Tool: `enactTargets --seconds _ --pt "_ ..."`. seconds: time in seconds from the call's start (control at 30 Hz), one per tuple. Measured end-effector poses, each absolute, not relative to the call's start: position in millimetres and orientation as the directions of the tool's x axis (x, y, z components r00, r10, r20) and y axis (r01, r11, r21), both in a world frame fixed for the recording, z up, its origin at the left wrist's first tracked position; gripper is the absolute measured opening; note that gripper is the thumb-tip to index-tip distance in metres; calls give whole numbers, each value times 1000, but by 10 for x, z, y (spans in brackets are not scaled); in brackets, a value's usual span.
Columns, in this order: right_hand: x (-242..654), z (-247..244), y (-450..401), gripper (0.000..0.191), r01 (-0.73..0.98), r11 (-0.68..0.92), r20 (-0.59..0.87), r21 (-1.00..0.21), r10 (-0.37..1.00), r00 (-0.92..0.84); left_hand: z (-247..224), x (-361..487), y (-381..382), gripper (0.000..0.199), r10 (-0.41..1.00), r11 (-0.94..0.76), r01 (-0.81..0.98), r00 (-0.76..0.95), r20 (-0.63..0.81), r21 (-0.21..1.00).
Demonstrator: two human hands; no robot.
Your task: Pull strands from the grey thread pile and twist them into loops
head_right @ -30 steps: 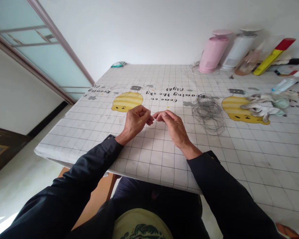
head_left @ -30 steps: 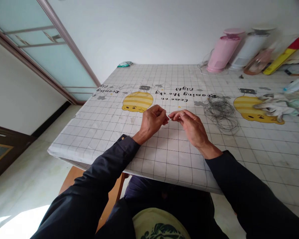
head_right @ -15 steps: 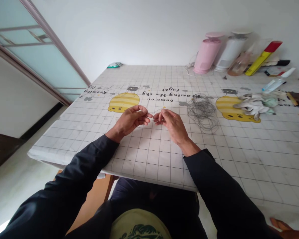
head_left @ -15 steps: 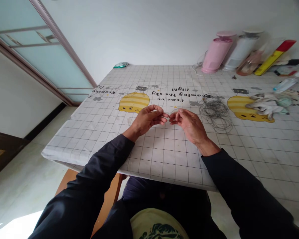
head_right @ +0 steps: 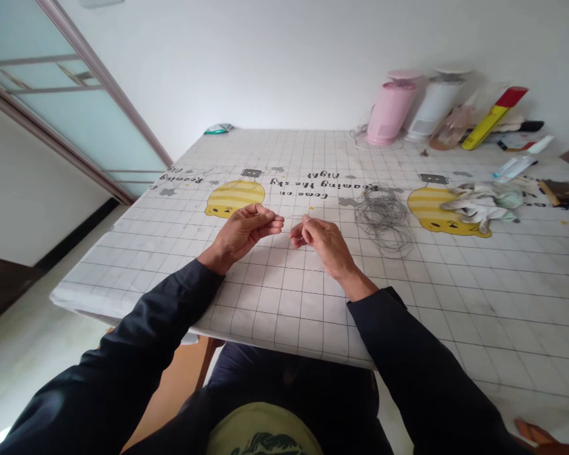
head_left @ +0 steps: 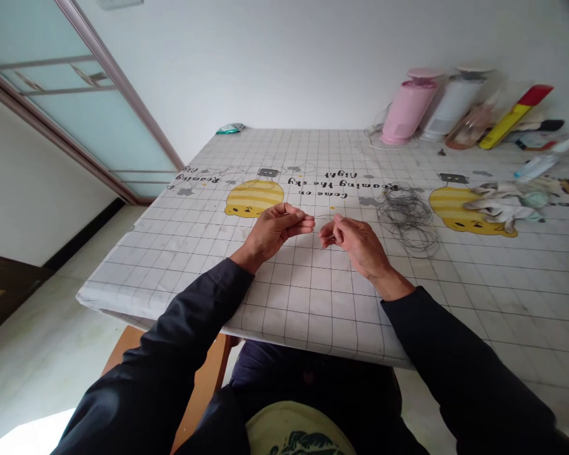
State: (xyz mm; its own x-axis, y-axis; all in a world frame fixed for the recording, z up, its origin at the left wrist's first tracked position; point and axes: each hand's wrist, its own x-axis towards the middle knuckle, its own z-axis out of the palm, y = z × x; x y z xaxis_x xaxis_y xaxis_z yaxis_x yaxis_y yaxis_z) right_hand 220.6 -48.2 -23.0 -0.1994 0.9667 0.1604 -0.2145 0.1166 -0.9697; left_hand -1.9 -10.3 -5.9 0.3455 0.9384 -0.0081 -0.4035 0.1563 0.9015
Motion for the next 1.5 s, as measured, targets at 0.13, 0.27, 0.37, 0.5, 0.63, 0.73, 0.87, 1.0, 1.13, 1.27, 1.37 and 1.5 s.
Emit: enactTargets --seconds 0.13,0.27,0.37,0.5,0.63,0.73,0.87,1.0,1.13,1.27,1.37,1.5 --pt "2224 -237 -467 63 -220 86 132 -972 970 -205 -78 -21 -107 13 936 144 -428 352 17 892" --pt "2245 -231 -455 62 -233 73 119 -970 974 -193 -60 -55 -111 18 908 154 -388 418 25 909" --pt "2254 -224 -461 61 -216 85 132 -973 968 -213 -37 -74 -109 23 882 192 -353 472 -4 916" --pt "2243 -225 -484 60 -181 96 145 -979 949 -279 -45 -46 -102 27 861 242 -304 505 -60 921" --pt "2242 -218 -490 61 -172 37 97 -984 930 -354 -75 -25 -89 26 869 232 -255 487 -83 938" --pt "2265 -207 -480 60 -202 -36 50 -979 912 -407 -75 -61 -64 25 884 215 -244 460 -83 945" --pt "2268 -199 -491 54 -238 -41 66 -970 903 -424 -43 -100 -55 26 864 277 -250 487 -127 928" --pt "2193 -172 -536 53 -252 54 131 -966 945 -300 -3 -51 -113 29 856 271 -331 512 -69 904" --pt "2115 -149 -567 54 -306 104 168 -946 967 -190 -21 37 -171 42 880 92 -380 463 104 920" --pt "2081 -179 -575 51 -350 57 144 -935 963 -227 -87 114 -208 35 903 -123 -277 367 223 953" --pt "2064 -199 -586 51 -367 32 140 -930 952 -272 -106 153 -238 25 914 -220 -208 299 276 953" --pt "2044 -175 -616 52 -356 52 164 -933 942 -293 -89 174 -261 21 919 -282 -173 232 318 943"
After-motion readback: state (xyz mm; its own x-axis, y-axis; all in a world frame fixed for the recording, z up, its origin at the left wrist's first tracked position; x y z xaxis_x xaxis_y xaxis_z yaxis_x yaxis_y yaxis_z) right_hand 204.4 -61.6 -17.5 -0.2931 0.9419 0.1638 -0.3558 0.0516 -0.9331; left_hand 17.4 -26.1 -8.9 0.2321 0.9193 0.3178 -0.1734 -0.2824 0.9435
